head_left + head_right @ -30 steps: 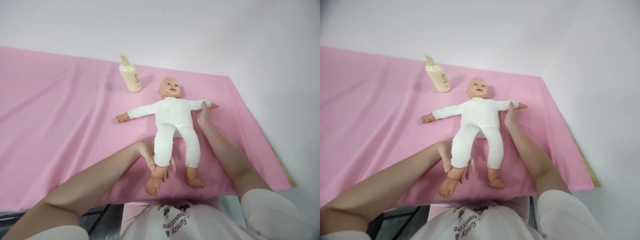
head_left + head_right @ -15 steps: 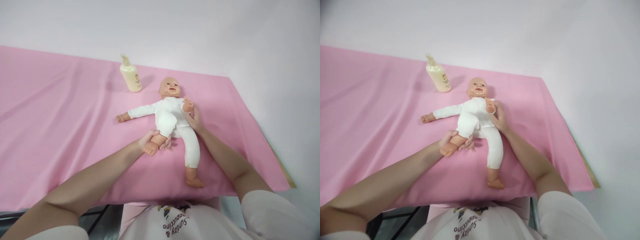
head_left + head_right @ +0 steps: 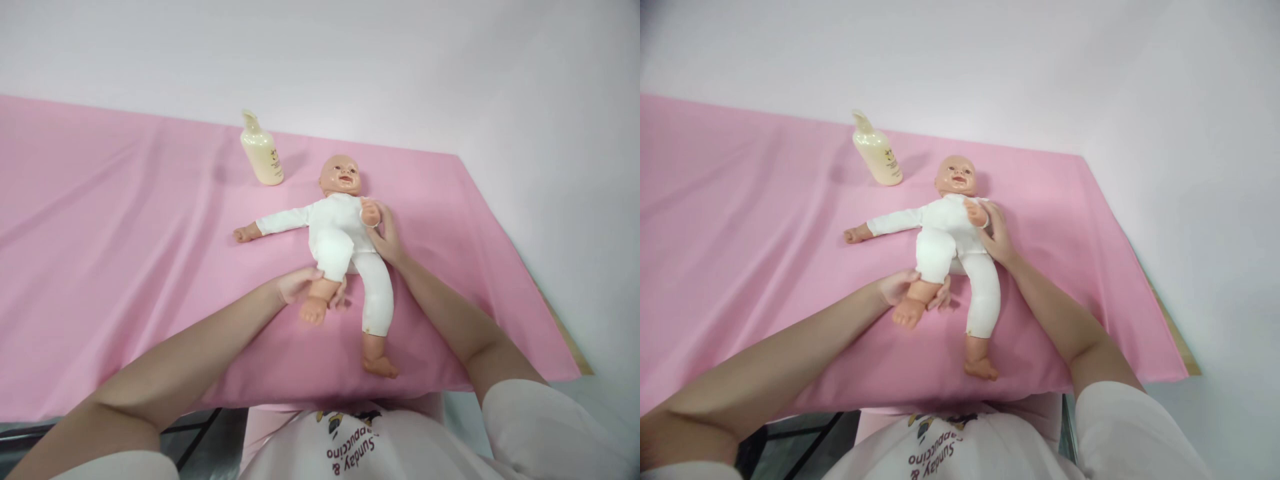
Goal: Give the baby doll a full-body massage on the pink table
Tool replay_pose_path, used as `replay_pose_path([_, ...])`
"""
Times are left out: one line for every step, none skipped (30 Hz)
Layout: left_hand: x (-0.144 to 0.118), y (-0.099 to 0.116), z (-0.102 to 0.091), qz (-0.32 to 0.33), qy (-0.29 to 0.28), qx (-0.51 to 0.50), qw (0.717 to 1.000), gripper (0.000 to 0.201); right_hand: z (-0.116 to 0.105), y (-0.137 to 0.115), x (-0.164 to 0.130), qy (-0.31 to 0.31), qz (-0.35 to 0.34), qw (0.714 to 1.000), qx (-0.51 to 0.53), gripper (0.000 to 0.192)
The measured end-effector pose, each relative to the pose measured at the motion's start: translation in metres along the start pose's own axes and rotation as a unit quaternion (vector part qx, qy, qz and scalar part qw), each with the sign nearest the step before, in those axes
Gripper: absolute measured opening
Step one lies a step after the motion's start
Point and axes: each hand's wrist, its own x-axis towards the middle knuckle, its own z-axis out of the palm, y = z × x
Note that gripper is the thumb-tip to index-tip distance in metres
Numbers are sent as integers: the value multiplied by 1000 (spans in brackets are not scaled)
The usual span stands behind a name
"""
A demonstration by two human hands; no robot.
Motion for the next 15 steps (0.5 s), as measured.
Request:
replay_pose_path([0, 2, 1, -44, -76, 17, 996, 58, 1, 2, 1, 30, 28, 999, 22, 58])
replay_pose_path([0, 4, 2, -90, -156, 36, 983, 58, 1, 3, 2, 61, 54, 996, 40, 67])
replay_pose_path([1, 7, 4, -130, -226, 55, 964, 56, 0, 5, 3, 90, 78, 991, 54, 75])
replay_pose_path([2, 10, 5, -157, -275, 69, 946, 53, -1, 5, 5, 117, 99, 986, 63, 82])
replay_pose_path([4, 13, 7, -172, -301, 79, 935, 48, -3, 5, 7, 139, 119, 981, 71, 88])
replay_pose_path([5, 15, 9, -175, -309, 84, 931, 43, -5, 4, 9, 158, 138, 974, 81, 92])
replay_pose_path([7, 17, 11, -172, -306, 85, 932, 40, -7, 3, 11, 173, 156, 968, 93, 95])
replay_pose_path([7, 18, 12, -167, -299, 85, 936, 39, -9, 2, 12, 185, 173, 961, 109, 96])
replay_pose_path([8, 19, 13, -164, -294, 87, 938, 39, -10, 1, 13, 195, 190, 954, 126, 97])
replay_pose_path([8, 19, 14, -162, -291, 90, 938, 39, -12, 0, 13, 207, 206, 945, 145, 98])
replay_pose_path([7, 19, 14, -161, -287, 95, 939, 40, -12, 0, 13, 220, 224, 935, 164, 99])
replay_pose_path([7, 18, 14, -160, -278, 103, 942, 40, -13, 1, 13, 234, 242, 924, 181, 98])
replay_pose_path([6, 17, 14, -159, -265, 114, 944, 41, -12, 3, 13, 247, 264, 911, 200, 98])
replay_pose_path([5, 16, 14, -158, -254, 124, 946, 41, -12, 5, 13, 258, 286, 897, 219, 96])
replay_pose_path([4, 15, 13, -159, -245, 131, 948, 41, -11, 8, 14, 266, 308, 882, 238, 94])
